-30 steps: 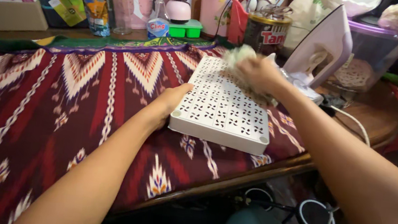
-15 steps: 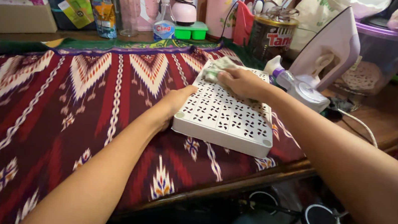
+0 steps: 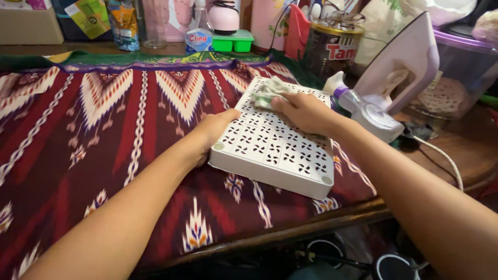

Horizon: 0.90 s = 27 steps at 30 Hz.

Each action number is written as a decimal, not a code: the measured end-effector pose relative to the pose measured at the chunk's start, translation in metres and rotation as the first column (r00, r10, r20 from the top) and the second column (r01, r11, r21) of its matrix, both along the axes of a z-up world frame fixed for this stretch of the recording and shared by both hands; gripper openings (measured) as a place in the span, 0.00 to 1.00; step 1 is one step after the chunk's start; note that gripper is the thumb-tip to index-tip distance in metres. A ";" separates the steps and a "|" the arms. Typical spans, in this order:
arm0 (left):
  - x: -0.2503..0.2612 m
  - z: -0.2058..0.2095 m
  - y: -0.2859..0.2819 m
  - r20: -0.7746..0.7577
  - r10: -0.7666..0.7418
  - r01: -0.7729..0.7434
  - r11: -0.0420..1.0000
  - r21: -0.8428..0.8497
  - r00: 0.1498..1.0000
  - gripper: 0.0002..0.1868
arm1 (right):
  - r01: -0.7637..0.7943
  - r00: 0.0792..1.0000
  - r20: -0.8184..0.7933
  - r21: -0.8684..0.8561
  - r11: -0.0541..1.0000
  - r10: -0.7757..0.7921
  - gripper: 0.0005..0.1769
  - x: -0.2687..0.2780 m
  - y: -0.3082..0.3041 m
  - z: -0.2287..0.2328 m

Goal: The person disassembles a white plastic three-tier rack, wipes each tray and leg with a cloth, then reassembles the rack by inserting the legs into the trays and securing the structure on a patterned table.

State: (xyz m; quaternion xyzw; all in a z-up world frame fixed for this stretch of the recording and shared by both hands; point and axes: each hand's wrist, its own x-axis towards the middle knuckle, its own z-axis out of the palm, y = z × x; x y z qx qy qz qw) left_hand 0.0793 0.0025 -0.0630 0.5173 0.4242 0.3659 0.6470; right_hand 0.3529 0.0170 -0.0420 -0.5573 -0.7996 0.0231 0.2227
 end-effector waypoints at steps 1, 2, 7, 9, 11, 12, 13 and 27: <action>0.000 0.000 0.000 0.003 -0.009 0.009 1.000 0.002 1.000 0.26 | 0.029 0.996 -0.081 -0.021 0.999 -0.030 0.27 -0.001 -0.010 0.005; -0.001 0.000 0.000 0.007 -0.017 0.017 1.000 0.004 1.000 0.26 | 0.054 0.985 -0.159 -0.044 0.998 -0.061 0.27 -0.001 -0.019 0.010; -0.006 0.015 -0.005 0.247 -0.092 0.106 0.993 -0.045 0.965 0.25 | 0.370 0.583 -0.736 -0.136 0.919 -0.344 0.27 0.014 -0.047 0.048; -0.008 0.036 -0.009 0.424 -0.187 0.230 0.972 -0.051 0.886 0.26 | 0.251 0.289 -0.939 -0.111 0.962 -0.184 0.27 0.030 -0.060 0.067; -0.017 0.060 -0.018 0.422 -0.069 0.007 0.989 0.147 0.904 0.25 | 0.061 0.096 -0.988 -0.113 0.992 -0.119 0.27 0.046 -0.077 0.083; -0.024 0.078 -0.022 0.358 -0.062 -0.060 0.946 0.320 0.932 0.25 | -0.039 -0.011 -0.995 -0.099 0.994 -0.099 0.28 0.050 -0.085 0.088; -0.028 0.097 -0.026 0.296 -0.042 -0.113 0.867 0.486 0.954 0.25 | -0.083 -0.070 -0.996 -0.048 0.995 -0.054 0.27 0.053 -0.092 0.091; -0.021 0.093 -0.086 -0.715 0.554 0.663 0.345 0.664 0.427 0.30 | -0.197 -0.196 -0.977 0.121 0.973 0.082 0.21 0.041 -0.179 0.078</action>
